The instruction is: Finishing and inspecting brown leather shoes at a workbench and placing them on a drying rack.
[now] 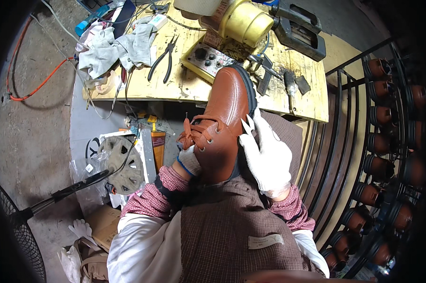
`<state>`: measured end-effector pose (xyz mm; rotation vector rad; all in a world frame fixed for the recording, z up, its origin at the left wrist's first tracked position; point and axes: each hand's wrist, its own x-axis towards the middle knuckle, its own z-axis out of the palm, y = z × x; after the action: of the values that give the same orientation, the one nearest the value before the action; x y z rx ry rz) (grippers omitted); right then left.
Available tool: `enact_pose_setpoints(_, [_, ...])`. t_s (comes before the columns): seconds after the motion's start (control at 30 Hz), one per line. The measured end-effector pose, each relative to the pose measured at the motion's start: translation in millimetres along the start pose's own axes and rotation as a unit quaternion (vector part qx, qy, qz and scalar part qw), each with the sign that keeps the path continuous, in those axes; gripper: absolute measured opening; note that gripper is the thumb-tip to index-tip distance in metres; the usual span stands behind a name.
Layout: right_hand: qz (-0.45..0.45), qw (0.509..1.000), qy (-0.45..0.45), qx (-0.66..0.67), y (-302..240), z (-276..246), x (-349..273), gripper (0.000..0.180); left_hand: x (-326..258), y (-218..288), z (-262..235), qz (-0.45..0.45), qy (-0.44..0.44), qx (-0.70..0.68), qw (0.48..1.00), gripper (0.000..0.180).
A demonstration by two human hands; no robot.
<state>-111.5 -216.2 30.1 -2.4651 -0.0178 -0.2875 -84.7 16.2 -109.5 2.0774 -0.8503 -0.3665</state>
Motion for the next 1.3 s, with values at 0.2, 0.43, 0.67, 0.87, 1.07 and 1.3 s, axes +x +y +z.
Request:
enact_pose_setpoints(0.2, [0.015, 1.0, -0.001, -0.009, 0, 4, 0, 0.056, 2, -6, 11, 0.009, 0.001, 0.068, 0.998, 0.05])
enact_pose_setpoints(0.43, [0.08, 0.993, 0.033, 0.082, 3, 23, -5, 0.055, 0, 5, 12, -0.036, 0.01, -0.068, 0.997, 0.05])
enact_pose_setpoints(0.67, [0.194, 0.963, 0.02, 0.186, -3, 28, -9, 0.059, -2, -4, 22, -0.009, 0.02, 0.074, 0.997, 0.05])
enact_pose_setpoints(0.87, [0.205, 0.958, 0.009, 0.201, -3, 28, -12, 0.057, 3, 15, 7, -0.095, -0.042, 0.022, 0.994, 0.054])
enact_pose_setpoints(1.07, [0.165, 0.976, 0.018, 0.143, -1, 26, -12, 0.059, -4, 2, 16, -0.058, -0.003, -0.184, 0.981, 0.052])
enact_pose_setpoints(1.3, [0.158, 0.978, 0.025, 0.135, -2, 29, -9, 0.057, -6, 14, 11, -0.075, -0.022, -0.095, 0.992, 0.054])
